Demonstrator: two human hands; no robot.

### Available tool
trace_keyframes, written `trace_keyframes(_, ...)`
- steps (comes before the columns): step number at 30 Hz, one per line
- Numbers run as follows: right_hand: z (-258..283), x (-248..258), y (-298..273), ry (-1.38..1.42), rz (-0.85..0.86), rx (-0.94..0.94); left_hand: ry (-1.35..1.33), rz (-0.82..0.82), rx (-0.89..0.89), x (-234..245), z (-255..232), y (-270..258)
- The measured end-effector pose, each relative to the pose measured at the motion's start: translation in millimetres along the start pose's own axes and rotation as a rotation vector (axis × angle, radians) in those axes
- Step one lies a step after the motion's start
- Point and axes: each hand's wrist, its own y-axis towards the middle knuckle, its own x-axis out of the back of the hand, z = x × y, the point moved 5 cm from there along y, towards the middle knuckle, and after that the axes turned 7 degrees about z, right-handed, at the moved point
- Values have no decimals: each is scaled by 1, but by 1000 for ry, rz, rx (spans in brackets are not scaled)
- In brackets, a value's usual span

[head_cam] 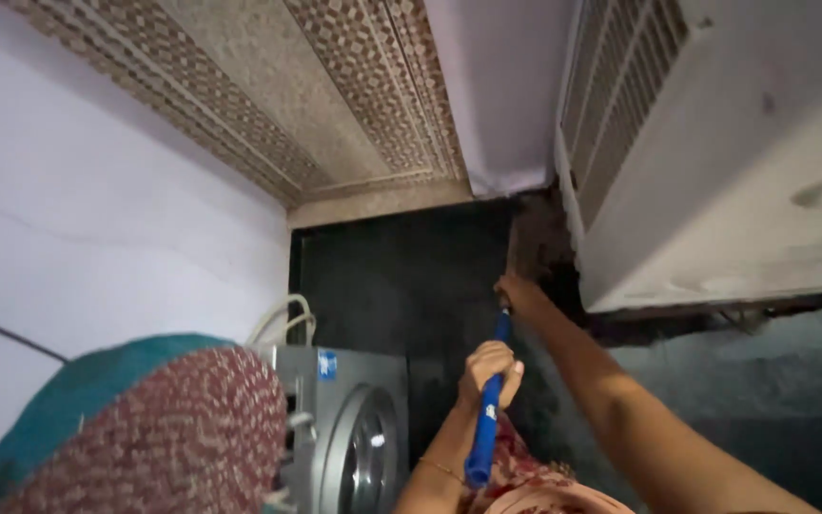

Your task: Mopping the floor using a mop and bucket in a residential setting.

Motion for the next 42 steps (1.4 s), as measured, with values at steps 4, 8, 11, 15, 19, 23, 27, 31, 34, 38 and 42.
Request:
trace_keyframes(4, 53, 11, 24, 122, -164, 180, -104, -61, 90, 55, 35, 60)
trace_keyframes(8, 183, 44, 39, -417, -287, 448, -149, -14, 39, 94, 77, 145)
trace_keyframes(11, 180, 76, 56, -310, -248, 344, -212, 56, 66, 96, 98, 178)
trace_keyframes(15, 185, 74, 98, -281, -260, 301, -222, 158, 63, 86, 102, 207)
trace_keyframes(19, 156, 74, 108, -237, -253, 259, -280, 178, 157, 88, 93, 218)
trace_keyframes(23, 122, 56, 105, -223, -259, 243, -260, 137, 272, 98, 79, 229)
trace_keyframes(27, 193, 40, 30, -311, -321, 194, -238, 91, 375, 104, 46, 224)
trace_keyframes(31, 181, -3, -34, -80, -166, 186, -293, -14, 527, 92, -8, 182)
trace_keyframes(34, 176, -26, -96, -100, -131, 269, -276, -101, 592, 79, -61, 148)
trace_keyframes(38, 184, -42, -174, -130, -135, 260, -317, -177, 584, 71, -98, 103)
trace_keyframes(42, 160, -56, -235, -235, -43, 176, -381, -287, 569, 63, -126, 48)
